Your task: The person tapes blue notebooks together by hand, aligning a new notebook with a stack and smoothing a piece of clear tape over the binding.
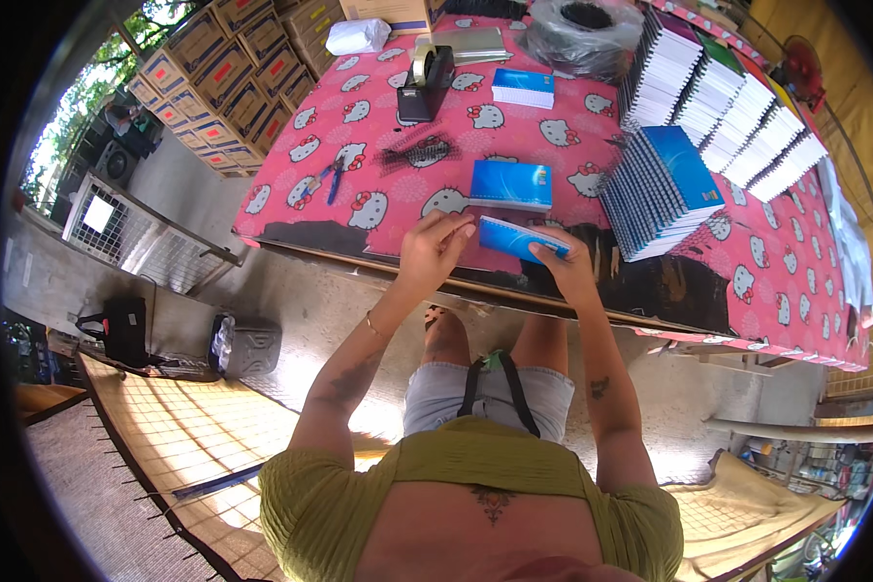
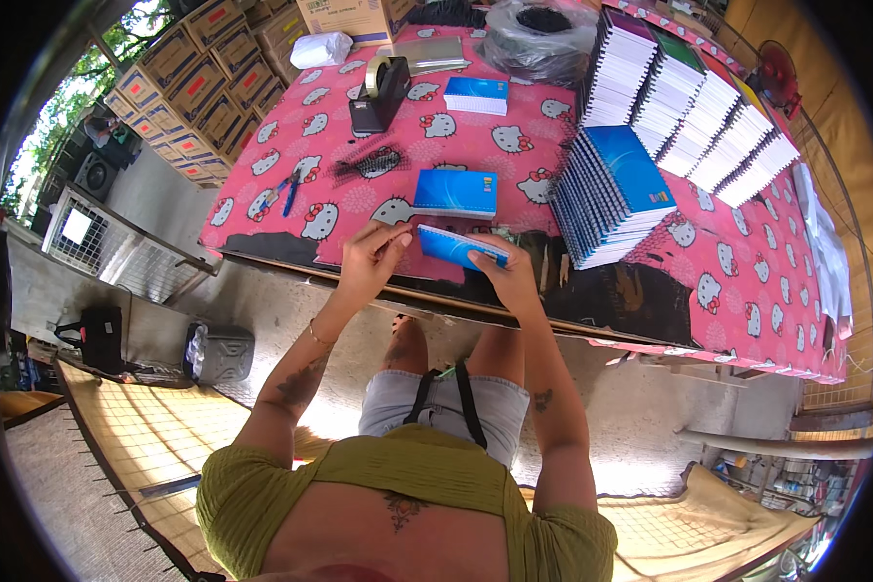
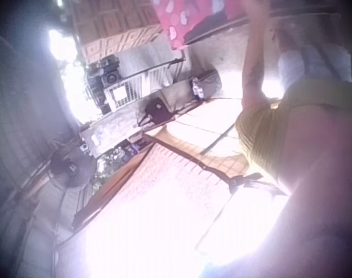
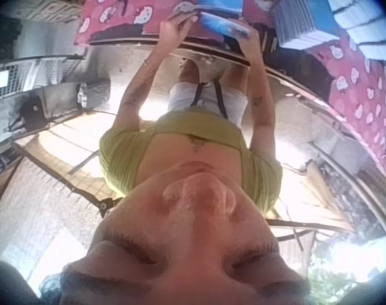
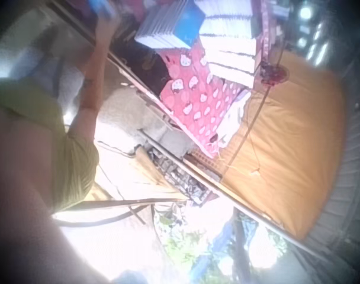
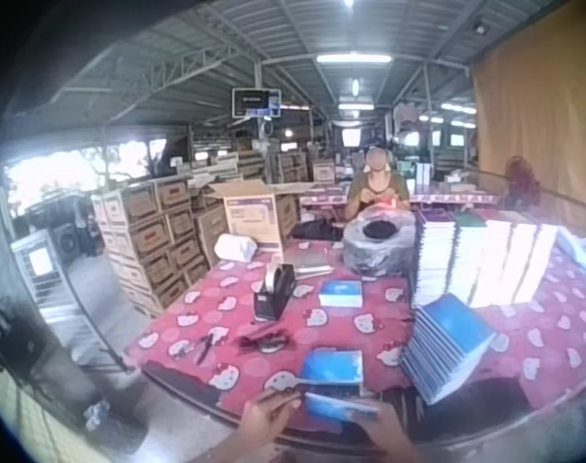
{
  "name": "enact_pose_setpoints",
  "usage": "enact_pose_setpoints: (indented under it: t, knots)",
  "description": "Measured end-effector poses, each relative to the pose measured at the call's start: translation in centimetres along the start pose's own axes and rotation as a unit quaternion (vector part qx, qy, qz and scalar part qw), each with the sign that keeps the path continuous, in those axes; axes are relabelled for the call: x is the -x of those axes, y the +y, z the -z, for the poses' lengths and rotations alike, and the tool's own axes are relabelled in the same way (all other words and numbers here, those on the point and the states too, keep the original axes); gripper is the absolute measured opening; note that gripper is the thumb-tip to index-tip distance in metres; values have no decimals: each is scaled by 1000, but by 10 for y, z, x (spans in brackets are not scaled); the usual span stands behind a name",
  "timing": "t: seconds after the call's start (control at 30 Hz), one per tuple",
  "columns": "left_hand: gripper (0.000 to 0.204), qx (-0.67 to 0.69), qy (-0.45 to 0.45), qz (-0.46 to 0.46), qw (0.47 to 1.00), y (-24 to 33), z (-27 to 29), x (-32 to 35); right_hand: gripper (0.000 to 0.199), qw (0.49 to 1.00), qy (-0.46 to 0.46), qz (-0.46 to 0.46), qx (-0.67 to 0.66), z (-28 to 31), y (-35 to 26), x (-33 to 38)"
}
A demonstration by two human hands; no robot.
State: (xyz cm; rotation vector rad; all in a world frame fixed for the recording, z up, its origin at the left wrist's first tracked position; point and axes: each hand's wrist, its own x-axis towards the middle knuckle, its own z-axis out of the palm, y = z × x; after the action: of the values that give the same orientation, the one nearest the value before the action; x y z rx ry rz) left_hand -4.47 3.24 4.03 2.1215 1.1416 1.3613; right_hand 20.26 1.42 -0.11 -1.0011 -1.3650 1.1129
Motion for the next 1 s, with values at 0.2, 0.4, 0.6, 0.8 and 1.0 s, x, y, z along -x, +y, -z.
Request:
enact_pose_setpoints:
  t: [0.2,0.4,0.6,0.8,1.0]
  knots:
    - [18,-54,-20,-2,998,-6,2,-8,26,1000,2,-4,-3,2,1,3]
    - [24,-29,-127,-104,986,-19,13,-35,24,1000,-3,-7,-4,0,-2,2]
    - [25,-20,-193,-117,974,-16,13,-47,22,1000,-4,-7,-12,2,2,1]
    - [19,44,-219,-36,974,-7,18,-43,24,1000,-5,-5,-6,3,3,3]
    - [22,133,-234,104,957,-27,10,-40,25,1000,-10,14,20,3,2,4]
